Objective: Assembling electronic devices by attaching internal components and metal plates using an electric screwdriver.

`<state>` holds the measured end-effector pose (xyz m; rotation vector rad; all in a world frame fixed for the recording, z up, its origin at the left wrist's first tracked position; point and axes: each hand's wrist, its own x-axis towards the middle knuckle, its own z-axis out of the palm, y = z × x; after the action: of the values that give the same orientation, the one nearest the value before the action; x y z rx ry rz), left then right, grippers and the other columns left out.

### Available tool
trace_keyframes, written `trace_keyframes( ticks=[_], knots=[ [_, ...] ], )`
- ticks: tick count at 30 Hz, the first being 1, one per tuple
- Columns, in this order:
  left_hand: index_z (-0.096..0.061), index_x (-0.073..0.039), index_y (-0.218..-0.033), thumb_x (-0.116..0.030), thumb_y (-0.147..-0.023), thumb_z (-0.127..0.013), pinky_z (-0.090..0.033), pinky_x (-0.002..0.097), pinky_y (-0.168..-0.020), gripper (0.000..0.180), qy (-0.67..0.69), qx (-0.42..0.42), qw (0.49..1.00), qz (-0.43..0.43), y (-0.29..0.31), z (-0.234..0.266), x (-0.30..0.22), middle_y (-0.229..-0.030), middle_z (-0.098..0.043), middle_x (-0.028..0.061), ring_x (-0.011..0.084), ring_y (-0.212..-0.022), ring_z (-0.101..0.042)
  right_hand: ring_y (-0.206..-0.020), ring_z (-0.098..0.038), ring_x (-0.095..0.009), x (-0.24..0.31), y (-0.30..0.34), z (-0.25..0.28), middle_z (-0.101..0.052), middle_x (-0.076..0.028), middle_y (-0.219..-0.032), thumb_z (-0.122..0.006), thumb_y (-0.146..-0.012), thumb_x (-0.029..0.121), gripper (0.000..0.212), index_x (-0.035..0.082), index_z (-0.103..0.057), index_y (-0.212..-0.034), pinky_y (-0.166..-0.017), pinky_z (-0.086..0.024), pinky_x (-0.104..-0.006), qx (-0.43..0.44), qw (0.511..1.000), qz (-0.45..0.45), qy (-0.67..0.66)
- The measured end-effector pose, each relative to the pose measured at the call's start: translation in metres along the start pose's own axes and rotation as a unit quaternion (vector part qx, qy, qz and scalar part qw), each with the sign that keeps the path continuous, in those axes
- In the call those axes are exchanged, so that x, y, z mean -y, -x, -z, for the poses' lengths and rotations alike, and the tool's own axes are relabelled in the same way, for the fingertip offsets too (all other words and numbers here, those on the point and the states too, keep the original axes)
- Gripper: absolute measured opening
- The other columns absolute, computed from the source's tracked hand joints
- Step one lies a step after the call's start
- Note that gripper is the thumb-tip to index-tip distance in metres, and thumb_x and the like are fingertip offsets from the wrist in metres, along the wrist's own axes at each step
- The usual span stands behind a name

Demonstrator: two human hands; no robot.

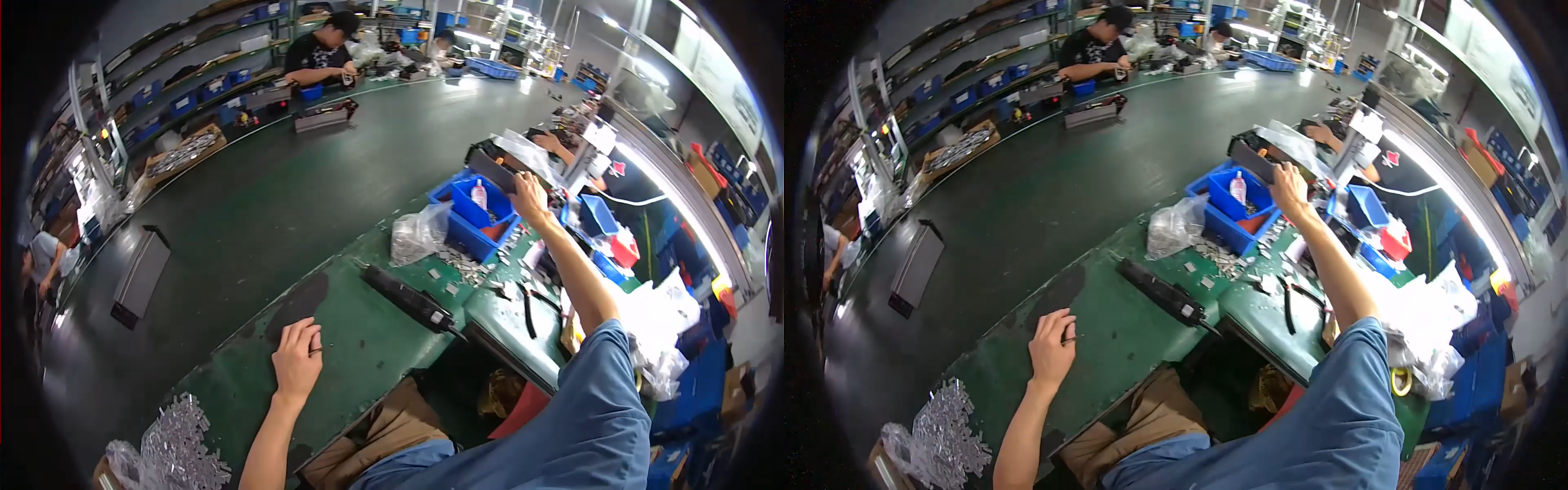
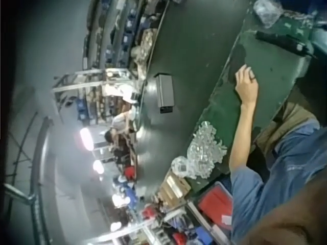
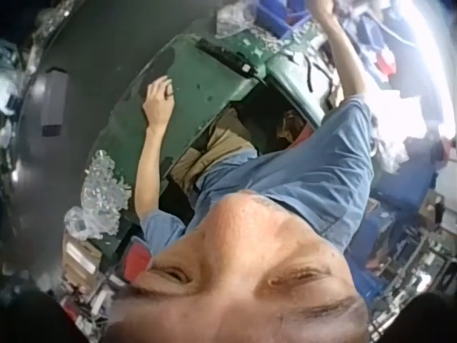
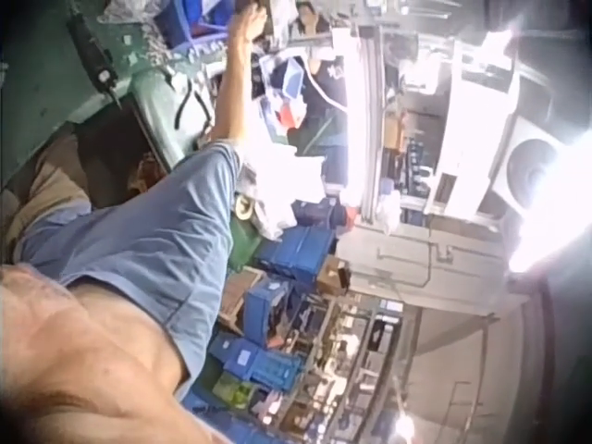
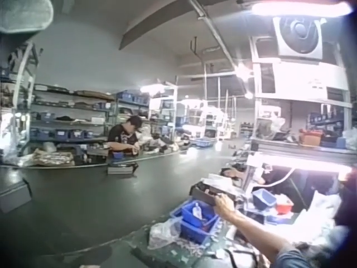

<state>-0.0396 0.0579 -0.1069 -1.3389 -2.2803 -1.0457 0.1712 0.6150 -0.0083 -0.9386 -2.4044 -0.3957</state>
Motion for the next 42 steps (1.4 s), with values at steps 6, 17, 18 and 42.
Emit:
trace_keyframes(
  ticks=[6,17,18,42],
  knots=[
    [-0.071,-0.007,-0.1,-0.004,-0.086,-0.073,-0.058,0.0383,-0.073,0.015,-0.023,-0.012,1.0,0.004,0.004,0.006,0.006,-0.111,-0.071,0.0043,0.0271,-0.099,-0.068,-0.108,-0.062,-0.036,0.012,-0.017,-0.018,-0.059,-0.017,-0.112,-0.082,-0.071,0.003,0.049,0.006,-0.056,-0.112,-0.085,-0.058,-0.0451,-0.043,0.999,-0.011,0.021],
    [-0.069,-0.008,-0.1,-0.008,-0.088,-0.071,-0.06,0.0378,-0.07,0.012,-0.015,-0.027,0.999,-0.01,0.005,-0.001,0.011,-0.112,-0.069,0.0011,0.0231,-0.1,-0.068,-0.095,-0.067,-0.041,-0.034,-0.038,-0.006,-0.071,-0.021,-0.095,-0.085,-0.068,0.029,0.04,0.006,-0.071,-0.098,-0.082,-0.052,-0.0495,0.058,0.997,0.022,-0.054],
    [-0.069,-0.008,-0.099,-0.008,-0.088,-0.071,-0.06,0.0378,-0.07,0.012,-0.01,-0.022,1.0,-0.011,0.005,-0.001,0.011,-0.112,-0.069,0.0009,0.023,-0.1,-0.068,-0.095,-0.067,-0.041,-0.034,-0.039,0.001,-0.071,-0.021,-0.095,-0.085,-0.068,0.029,0.041,0.006,-0.069,-0.098,-0.082,-0.052,-0.0494,0.049,0.997,0.028,-0.056],
    [-0.068,0.004,-0.117,-0.009,-0.102,-0.061,-0.056,0.0314,-0.09,0.021,0.239,-0.044,0.922,0.301,0.046,0.203,0.016,-0.102,-0.074,0.0109,0.0153,-0.098,-0.071,-0.072,-0.058,-0.019,0.344,0.121,0.146,-0.057,-0.003,-0.081,-0.076,-0.078,0.012,0.02,0.008,-0.063,-0.093,-0.059,-0.048,-0.0326,-0.019,0.65,0.685,-0.33]
  ],
)
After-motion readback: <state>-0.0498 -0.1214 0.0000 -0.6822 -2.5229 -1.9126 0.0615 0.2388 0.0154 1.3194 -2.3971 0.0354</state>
